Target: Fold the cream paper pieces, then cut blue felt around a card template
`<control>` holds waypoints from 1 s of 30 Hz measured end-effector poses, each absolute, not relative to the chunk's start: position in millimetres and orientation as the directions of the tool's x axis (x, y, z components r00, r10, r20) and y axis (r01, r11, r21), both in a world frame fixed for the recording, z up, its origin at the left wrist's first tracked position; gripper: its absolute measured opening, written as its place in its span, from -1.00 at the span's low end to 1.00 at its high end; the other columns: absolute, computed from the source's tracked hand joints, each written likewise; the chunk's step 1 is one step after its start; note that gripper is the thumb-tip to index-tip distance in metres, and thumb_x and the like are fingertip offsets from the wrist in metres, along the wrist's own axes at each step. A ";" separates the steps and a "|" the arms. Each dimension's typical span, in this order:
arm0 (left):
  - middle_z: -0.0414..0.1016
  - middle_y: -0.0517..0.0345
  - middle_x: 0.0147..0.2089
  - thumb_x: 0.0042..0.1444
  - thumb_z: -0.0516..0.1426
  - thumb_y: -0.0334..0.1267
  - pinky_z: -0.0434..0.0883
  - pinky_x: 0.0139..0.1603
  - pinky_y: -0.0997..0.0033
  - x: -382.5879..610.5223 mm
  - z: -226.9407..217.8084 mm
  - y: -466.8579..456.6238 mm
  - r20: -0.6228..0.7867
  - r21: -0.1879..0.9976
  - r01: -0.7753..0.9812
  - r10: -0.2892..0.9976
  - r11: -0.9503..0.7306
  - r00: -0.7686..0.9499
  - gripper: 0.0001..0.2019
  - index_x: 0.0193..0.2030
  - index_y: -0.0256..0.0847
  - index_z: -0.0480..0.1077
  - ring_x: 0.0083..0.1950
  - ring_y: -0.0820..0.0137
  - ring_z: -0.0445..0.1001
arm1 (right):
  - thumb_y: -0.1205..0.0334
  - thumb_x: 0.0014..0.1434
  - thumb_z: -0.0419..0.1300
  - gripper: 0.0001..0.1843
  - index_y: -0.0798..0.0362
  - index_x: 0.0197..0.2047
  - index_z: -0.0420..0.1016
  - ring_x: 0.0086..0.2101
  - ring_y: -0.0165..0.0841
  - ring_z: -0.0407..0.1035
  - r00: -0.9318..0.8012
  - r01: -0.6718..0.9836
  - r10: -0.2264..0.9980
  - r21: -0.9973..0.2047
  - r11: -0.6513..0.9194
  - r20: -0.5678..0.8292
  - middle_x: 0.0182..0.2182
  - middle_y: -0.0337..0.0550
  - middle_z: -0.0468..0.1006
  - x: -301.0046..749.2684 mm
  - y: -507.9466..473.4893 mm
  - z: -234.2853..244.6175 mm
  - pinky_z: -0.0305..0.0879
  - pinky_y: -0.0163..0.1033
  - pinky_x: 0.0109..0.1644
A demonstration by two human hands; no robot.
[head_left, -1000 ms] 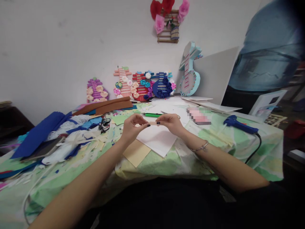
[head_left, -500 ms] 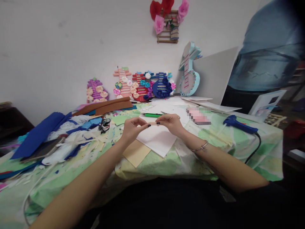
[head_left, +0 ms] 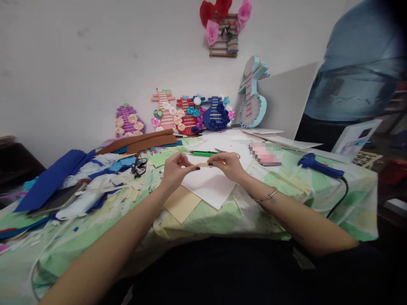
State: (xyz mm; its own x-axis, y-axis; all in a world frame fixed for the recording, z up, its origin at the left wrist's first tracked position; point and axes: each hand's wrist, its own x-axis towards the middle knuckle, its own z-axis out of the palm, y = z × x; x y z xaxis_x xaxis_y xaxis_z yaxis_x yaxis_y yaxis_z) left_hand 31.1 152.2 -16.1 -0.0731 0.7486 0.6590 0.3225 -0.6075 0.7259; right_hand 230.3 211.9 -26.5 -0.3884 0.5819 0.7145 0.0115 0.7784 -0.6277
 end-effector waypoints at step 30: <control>0.61 -0.03 -0.42 -0.06 0.29 -0.13 0.49 -0.42 0.40 37.9 -17.9 146.5 0.461 0.856 0.250 0.887 -0.452 0.023 -0.75 -0.36 -0.32 0.55 -0.37 0.24 0.60 | 0.17 -0.05 0.34 -0.73 0.12 -0.31 0.43 -0.43 -0.36 0.51 -0.440 -0.216 0.671 -0.795 0.566 0.597 -0.43 -0.17 0.55 225.4 215.5 -31.6 0.46 -0.23 -0.29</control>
State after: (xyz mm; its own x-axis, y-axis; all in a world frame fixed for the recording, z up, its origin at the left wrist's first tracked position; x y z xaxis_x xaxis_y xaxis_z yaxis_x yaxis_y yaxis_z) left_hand 37.9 146.5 -17.9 0.0230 0.8870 0.4613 0.2502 -0.4518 0.8563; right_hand 225.4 215.5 -31.6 -0.4397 0.6708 0.5972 -0.2164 0.5662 -0.7953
